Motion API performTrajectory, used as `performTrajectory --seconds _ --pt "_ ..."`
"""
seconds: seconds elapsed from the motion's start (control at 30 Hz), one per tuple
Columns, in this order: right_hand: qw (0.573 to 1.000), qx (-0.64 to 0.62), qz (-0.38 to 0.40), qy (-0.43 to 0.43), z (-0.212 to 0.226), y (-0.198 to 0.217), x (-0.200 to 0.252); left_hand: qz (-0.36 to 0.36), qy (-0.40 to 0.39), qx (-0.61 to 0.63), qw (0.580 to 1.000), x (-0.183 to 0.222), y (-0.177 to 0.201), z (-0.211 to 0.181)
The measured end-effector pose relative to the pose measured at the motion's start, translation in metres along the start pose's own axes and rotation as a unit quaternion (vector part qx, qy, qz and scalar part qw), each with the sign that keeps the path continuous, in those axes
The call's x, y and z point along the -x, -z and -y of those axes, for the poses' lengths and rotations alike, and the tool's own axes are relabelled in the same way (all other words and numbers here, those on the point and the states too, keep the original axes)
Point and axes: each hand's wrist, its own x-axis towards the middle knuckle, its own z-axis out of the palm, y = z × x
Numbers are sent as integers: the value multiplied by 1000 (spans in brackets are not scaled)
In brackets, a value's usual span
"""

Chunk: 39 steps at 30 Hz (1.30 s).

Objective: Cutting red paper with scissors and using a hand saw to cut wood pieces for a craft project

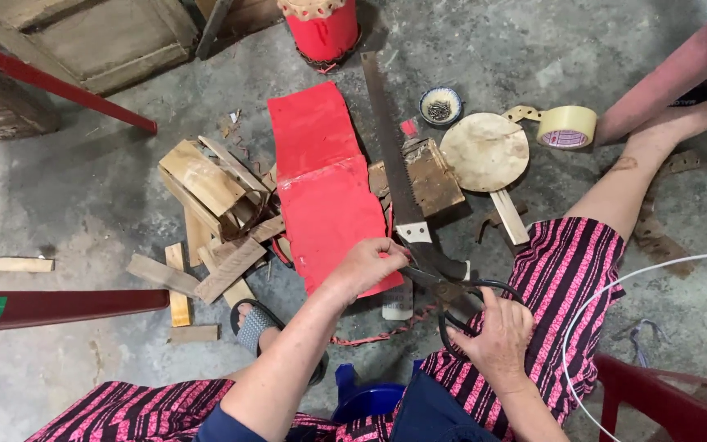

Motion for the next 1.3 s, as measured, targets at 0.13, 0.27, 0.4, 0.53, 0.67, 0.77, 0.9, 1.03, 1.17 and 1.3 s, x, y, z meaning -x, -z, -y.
performTrajectory --seconds 0.13,0.27,0.4,0.53,0.67,0.77,0.9,1.03,1.17,1.3 --pt "1000 -4 -11 16 -2 -4 3 -7 13 28 1000 -11 1 17" --pt "1000 -29 -5 9 -5 -8 5 51 23 178 982 -26 18 42" --pt "970 -212 93 -71 -11 -14 12 -15 49 63 997 -32 28 61" --pt "642 -679 238 -264 -9 -11 6 -90 -94 48 990 -4 5 29" --pt "562 -760 254 -206 -2 5 7 -172 -248 41 953 20 -24 -10" --pt "492 -797 260 -237 -1 7 10 -168 -277 -12 946 29 -32 -33" --pt "455 -812 279 -237 -6 3 14 -211 -298 -148 919 20 -41 -39" --pt "493 -793 279 -223 4 15 7 -204 -262 -159 930 10 -45 -36" --pt "539 -768 280 -205 7 15 7 -186 -222 -109 951 5 -48 -33" --pt "553 -750 293 -212 8 14 6 -184 -202 -78 959 -4 -49 -25"
